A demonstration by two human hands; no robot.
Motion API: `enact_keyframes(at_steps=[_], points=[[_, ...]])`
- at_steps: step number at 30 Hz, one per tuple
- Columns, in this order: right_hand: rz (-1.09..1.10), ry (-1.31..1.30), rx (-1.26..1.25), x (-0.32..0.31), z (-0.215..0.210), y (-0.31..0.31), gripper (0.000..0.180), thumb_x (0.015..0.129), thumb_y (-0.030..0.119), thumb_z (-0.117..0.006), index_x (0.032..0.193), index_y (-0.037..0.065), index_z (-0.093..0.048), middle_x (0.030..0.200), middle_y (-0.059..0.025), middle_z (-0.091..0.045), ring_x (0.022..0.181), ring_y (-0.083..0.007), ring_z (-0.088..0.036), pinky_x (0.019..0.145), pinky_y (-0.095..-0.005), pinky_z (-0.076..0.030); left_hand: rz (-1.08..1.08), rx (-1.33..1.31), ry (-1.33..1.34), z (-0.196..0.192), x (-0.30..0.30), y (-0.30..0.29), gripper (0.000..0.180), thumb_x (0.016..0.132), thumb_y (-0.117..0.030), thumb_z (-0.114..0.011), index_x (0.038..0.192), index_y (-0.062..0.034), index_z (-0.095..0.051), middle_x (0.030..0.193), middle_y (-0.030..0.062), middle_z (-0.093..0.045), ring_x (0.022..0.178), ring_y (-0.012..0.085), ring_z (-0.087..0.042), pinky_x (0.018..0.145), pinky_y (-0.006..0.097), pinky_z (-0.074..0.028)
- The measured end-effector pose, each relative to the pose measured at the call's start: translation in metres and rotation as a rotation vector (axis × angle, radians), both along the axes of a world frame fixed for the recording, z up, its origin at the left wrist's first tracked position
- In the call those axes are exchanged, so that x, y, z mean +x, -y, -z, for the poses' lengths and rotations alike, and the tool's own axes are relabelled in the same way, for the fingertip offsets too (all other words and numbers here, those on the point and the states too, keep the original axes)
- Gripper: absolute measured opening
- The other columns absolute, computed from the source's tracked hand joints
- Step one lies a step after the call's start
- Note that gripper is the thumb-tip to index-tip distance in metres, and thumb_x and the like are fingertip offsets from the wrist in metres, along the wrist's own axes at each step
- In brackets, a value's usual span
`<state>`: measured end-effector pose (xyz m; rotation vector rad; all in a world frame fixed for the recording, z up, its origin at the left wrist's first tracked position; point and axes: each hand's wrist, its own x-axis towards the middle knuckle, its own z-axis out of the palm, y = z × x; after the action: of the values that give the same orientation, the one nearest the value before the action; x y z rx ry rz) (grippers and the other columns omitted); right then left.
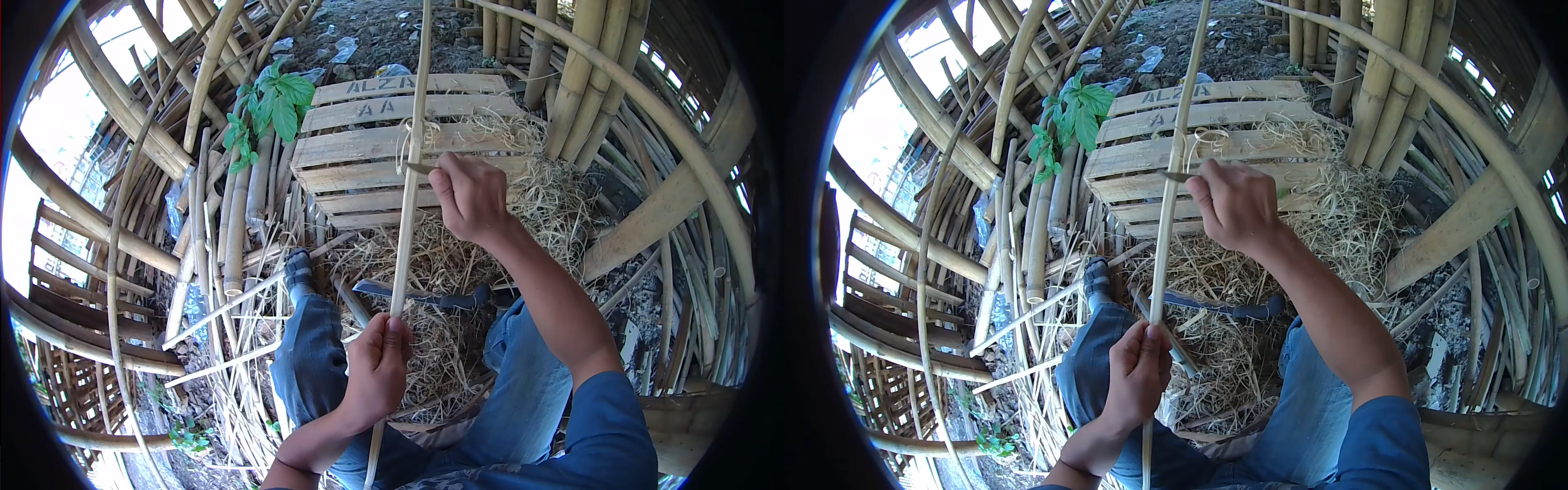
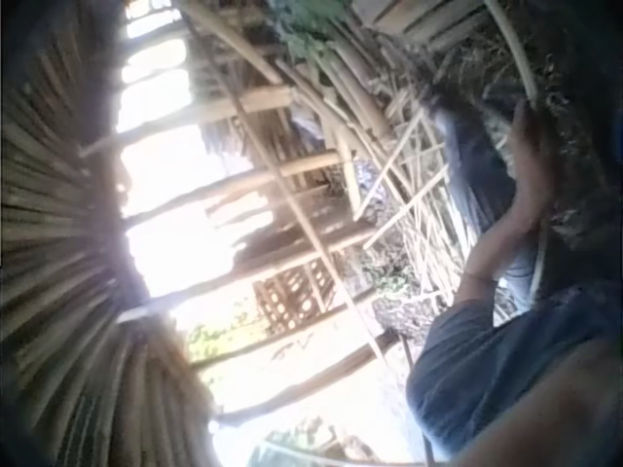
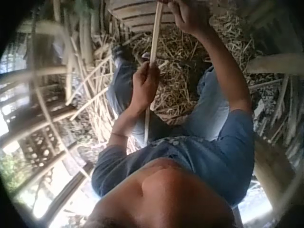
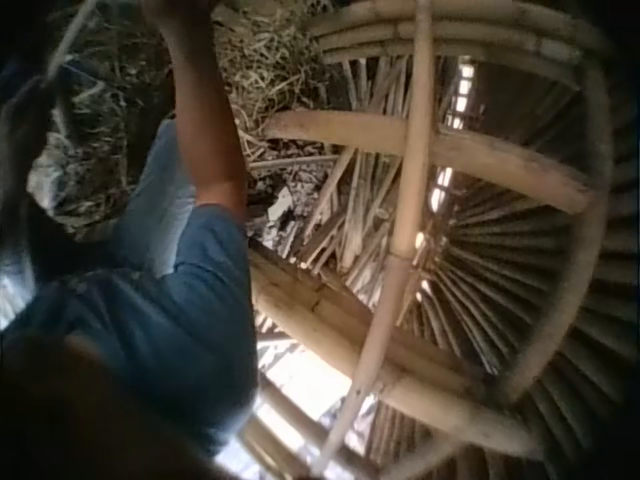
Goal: The person scrapes and whittles a long bamboo strip with a knife while holding it by hand.
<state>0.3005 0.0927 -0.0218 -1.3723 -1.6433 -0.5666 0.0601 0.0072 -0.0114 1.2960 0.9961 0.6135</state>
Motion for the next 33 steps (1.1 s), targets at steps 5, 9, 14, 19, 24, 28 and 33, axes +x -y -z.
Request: enact_keyframes(at_steps=[5, 9, 14, 19, 24, 28, 33], points=[[0.142, 0.240, 0.194, 0.030, -0.012, -0.002, 0.038, 0.096, 0.036, -0.041, 0.073, 0.008, -0.049, 0.059, -0.0049, -0.047, 0.046, -0.0196, -0.043, 0.044, -0.0330, -0.039, 0.041, 0.065, -0.019, -0.002, -0.002, 0.005, 0.030, 0.101, -0.021, -0.040, 0.079, -0.0025, -0.050, 0.058, -0.0035, -0.042, 0.053, 0.0029, -0.035, 0.047, 0.022, -0.030], [0.226, 0.389, 0.241, 0.038, -0.010, -0.003, 0.038, 0.096, 0.038, -0.042, 0.074, 0.008, -0.050, 0.064, -0.0047, -0.050, 0.051, -0.0187, -0.046, 0.046, -0.0312, -0.041, 0.060, -0.018, 0.041, -0.005, -0.004, 0.005, 0.030, 0.101, -0.024, -0.039, 0.081, -0.0035, -0.049, 0.056, -0.0035, -0.040, 0.046, 0.0035, -0.034, 0.042, 0.021, -0.027], [0.382, 0.270, -0.051, 0.044, -0.006, -0.006, 0.038, 0.096, 0.038, -0.038, 0.078, 0.009, -0.055, 0.062, -0.0080, -0.053, 0.052, -0.0206, -0.051, 0.049, -0.0335, -0.044, 0.081, -0.087, 0.094, -0.006, -0.007, 0.002, 0.031, 0.101, -0.027, -0.039, 0.081, -0.0047, -0.047, 0.053, -0.0033, -0.037, 0.040, 0.0047, -0.032, 0.037, 0.022, -0.025], [0.883, -0.319, -0.212, 0.115, -0.022, 0.013, 0.052, 0.099, 0.043, -0.022, 0.090, 0.008, -0.059, 0.071, -0.0174, -0.064, 0.068, -0.0316, -0.065, 0.059, -0.0463, -0.047, 0.171, -0.007, 0.072, 0.000, -0.028, 0.023, 0.032, 0.101, -0.029, -0.041, 0.081, -0.0045, -0.048, 0.053, -0.0025, -0.039, 0.042, 0.0055, -0.036, 0.039, 0.021, -0.029], [0.693, -0.343, -0.142, 0.067, -0.015, 0.031, 0.055, 0.100, 0.045, -0.019, 0.083, 0.009, -0.057, 0.058, -0.0104, -0.055, 0.056, -0.0281, -0.059, 0.054, -0.0412, -0.046, 0.083, -0.257, 0.077, 0.001, -0.021, 0.006, 0.029, 0.101, -0.028, -0.040, 0.084, -0.0057, -0.047, 0.056, -0.0028, -0.038, 0.043, 0.0054, -0.033, 0.039, 0.021, -0.025], [0.143, -0.243, -0.220, 0.014, -0.015, 0.027, 0.053, 0.099, 0.046, -0.024, 0.072, 0.011, -0.053, 0.048, -0.0030, -0.044, 0.041, -0.0209, -0.048, 0.041, -0.0359, -0.039, 0.047, -0.278, 0.155, 0.000, -0.013, -0.002, 0.028, 0.101, -0.027, -0.040, 0.086, -0.0055, -0.048, 0.056, -0.0038, -0.035, 0.043, 0.0046, -0.026, 0.040, 0.022, -0.021], [-0.159, -0.047, -0.328, -0.049, -0.011, 0.039, 0.037, 0.095, 0.036, -0.045, 0.071, 0.008, -0.052, 0.051, -0.0056, -0.051, 0.042, -0.0220, -0.052, 0.040, -0.0363, -0.041, -0.046, -0.195, 0.221, 0.000, -0.002, -0.012, 0.026, 0.101, -0.024, -0.040, 0.097, -0.0031, -0.054, 0.059, -0.0047, -0.036, 0.046, 0.0036, -0.026, 0.043, 0.021, -0.022]])
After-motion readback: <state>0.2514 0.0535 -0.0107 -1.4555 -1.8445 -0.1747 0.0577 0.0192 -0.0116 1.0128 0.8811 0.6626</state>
